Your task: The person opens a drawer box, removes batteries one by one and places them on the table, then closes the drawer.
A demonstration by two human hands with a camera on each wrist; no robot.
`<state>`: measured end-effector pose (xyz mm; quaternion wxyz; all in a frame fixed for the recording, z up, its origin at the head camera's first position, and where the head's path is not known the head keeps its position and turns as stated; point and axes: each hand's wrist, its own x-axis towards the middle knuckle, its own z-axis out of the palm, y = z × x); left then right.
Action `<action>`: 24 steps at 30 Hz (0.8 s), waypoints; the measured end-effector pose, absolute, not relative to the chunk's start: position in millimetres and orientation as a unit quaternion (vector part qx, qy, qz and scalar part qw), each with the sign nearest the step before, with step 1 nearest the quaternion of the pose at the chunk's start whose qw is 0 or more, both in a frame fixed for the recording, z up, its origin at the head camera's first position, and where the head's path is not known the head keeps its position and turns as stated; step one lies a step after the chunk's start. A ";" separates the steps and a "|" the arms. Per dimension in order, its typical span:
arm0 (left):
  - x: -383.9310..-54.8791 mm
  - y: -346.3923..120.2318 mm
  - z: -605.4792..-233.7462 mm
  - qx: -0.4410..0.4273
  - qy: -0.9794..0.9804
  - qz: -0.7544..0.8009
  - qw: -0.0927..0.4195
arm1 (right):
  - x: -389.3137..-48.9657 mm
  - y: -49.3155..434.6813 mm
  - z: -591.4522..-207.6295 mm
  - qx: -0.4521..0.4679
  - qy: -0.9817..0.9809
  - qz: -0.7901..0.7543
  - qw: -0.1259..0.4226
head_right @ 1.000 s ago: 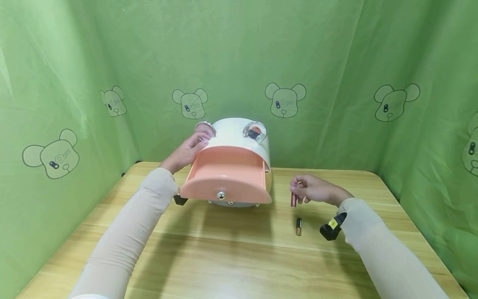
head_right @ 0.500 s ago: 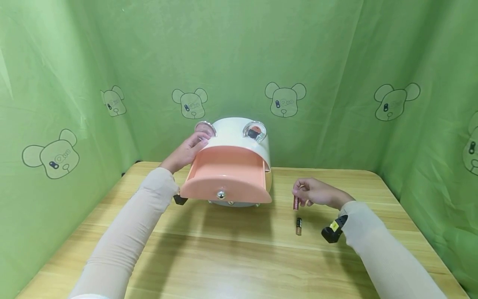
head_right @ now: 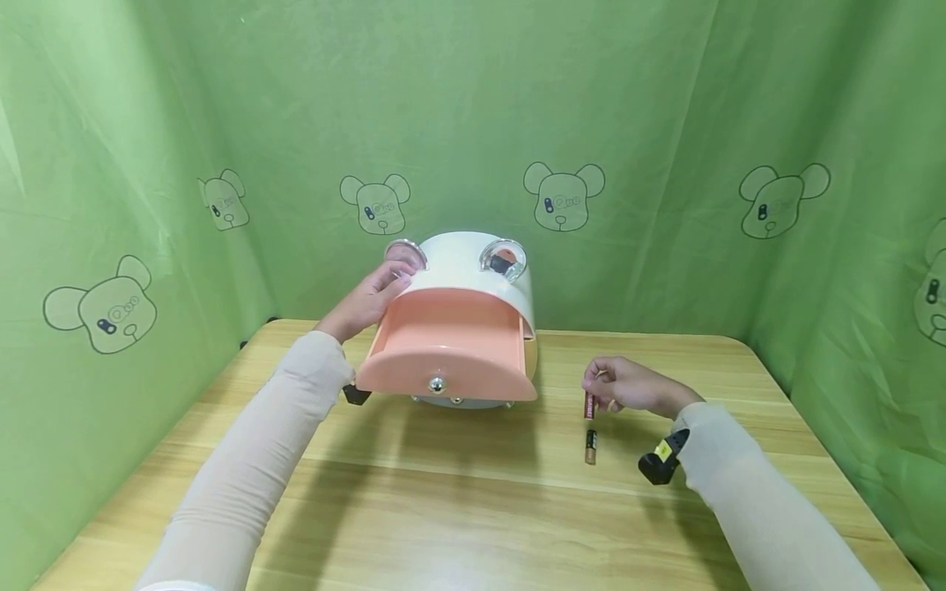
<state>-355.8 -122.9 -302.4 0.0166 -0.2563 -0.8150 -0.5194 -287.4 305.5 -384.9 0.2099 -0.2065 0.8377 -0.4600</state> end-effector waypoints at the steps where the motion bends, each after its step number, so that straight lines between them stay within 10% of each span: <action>1: -356.1 -122.9 -302.5 -0.256 -0.816 -0.518 0.018 | -287.6 306.1 -385.8 -0.202 0.838 -0.461 0.211; 24: -355.1 -123.0 -302.6 -0.255 -0.815 -0.520 0.018 | -288.6 318.0 -406.5 -0.200 0.829 -0.474 0.218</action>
